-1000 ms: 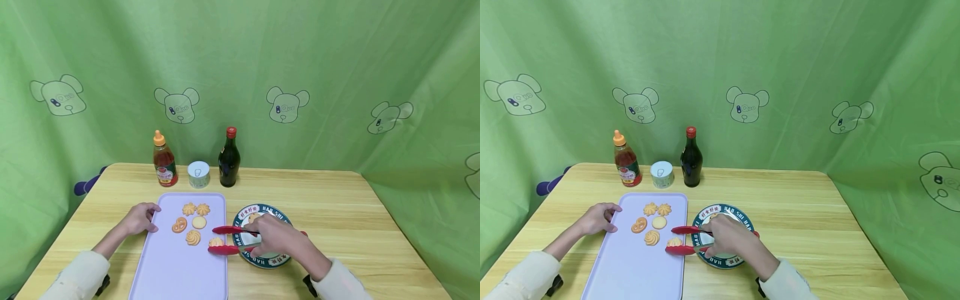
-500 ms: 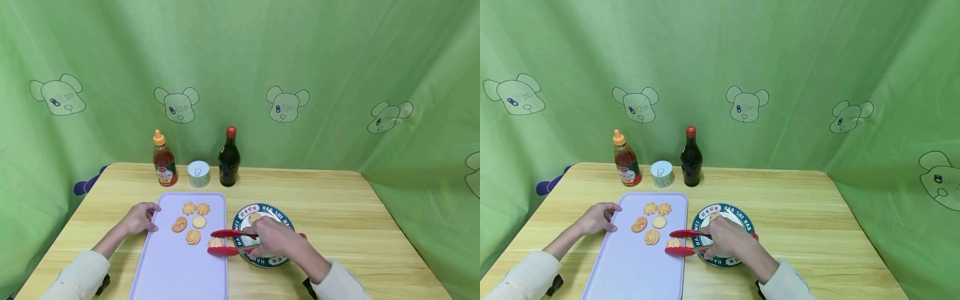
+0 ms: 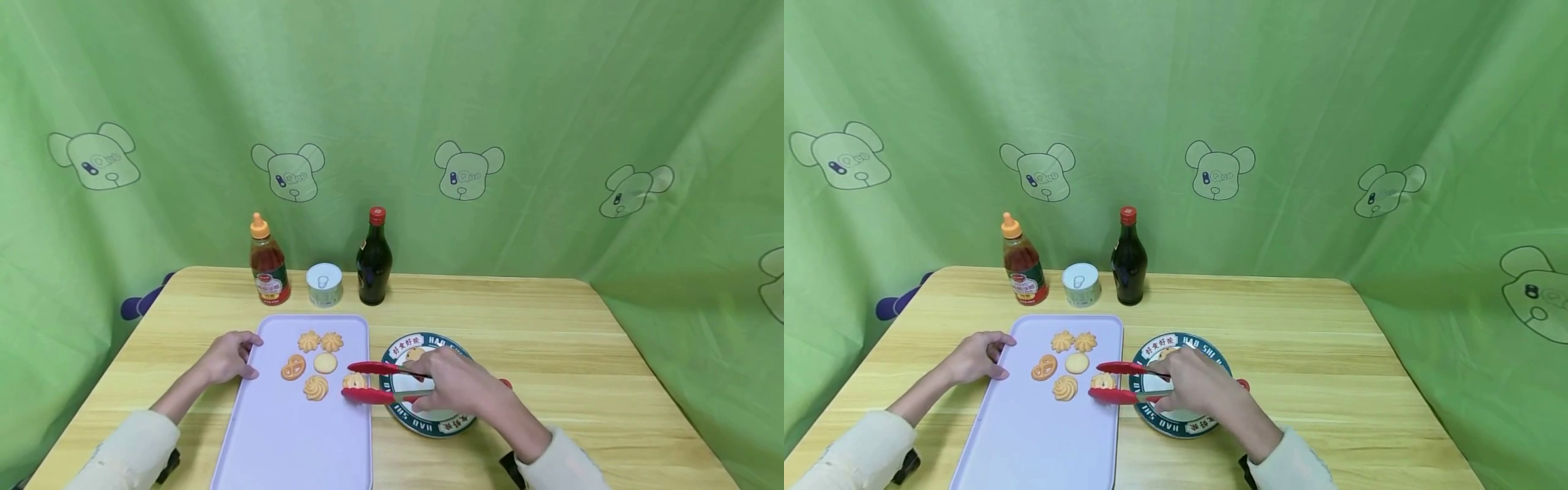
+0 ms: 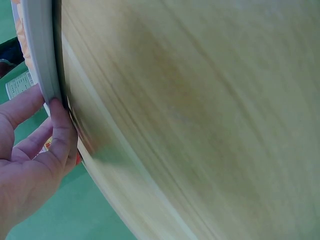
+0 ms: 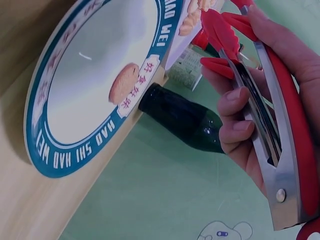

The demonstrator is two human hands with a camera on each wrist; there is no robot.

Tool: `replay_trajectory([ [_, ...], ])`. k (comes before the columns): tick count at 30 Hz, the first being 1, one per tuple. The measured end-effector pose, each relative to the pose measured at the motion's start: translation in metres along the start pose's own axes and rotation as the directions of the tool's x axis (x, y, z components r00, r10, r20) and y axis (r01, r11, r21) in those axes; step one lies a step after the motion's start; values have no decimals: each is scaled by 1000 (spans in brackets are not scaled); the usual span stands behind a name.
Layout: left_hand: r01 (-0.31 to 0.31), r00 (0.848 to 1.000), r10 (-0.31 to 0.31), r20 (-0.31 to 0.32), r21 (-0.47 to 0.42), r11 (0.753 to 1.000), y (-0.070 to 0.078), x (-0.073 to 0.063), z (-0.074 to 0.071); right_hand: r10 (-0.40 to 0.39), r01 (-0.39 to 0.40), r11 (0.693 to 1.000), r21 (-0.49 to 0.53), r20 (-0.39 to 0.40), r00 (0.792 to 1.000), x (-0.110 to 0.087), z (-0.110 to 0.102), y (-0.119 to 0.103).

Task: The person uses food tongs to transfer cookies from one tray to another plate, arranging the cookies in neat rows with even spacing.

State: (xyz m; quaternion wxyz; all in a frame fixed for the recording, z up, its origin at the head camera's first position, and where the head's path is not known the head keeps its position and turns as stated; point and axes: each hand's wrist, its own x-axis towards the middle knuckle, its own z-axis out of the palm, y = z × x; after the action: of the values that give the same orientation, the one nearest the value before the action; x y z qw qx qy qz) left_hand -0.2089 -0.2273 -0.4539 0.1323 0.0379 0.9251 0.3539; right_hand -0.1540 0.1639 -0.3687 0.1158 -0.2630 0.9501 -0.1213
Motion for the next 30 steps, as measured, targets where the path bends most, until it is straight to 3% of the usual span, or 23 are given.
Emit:
replay_trajectory([
  [6, 11, 1000, -11, 5, 7, 1000, 1, 0, 0, 37, -37, 999, 8, -29, 999, -6, -9, 7],
  [18, 10, 1000, -10, -1, 10, 1000, 0, -1, 0, 198, -196, 980, 32, -85, 977, -23, -20, 40],
  [30, 23, 1000, -23, 1, 12, 1000, 0, 0, 1, 228, -230, 973, -3, -127, 965, -43, -24, 72],
])
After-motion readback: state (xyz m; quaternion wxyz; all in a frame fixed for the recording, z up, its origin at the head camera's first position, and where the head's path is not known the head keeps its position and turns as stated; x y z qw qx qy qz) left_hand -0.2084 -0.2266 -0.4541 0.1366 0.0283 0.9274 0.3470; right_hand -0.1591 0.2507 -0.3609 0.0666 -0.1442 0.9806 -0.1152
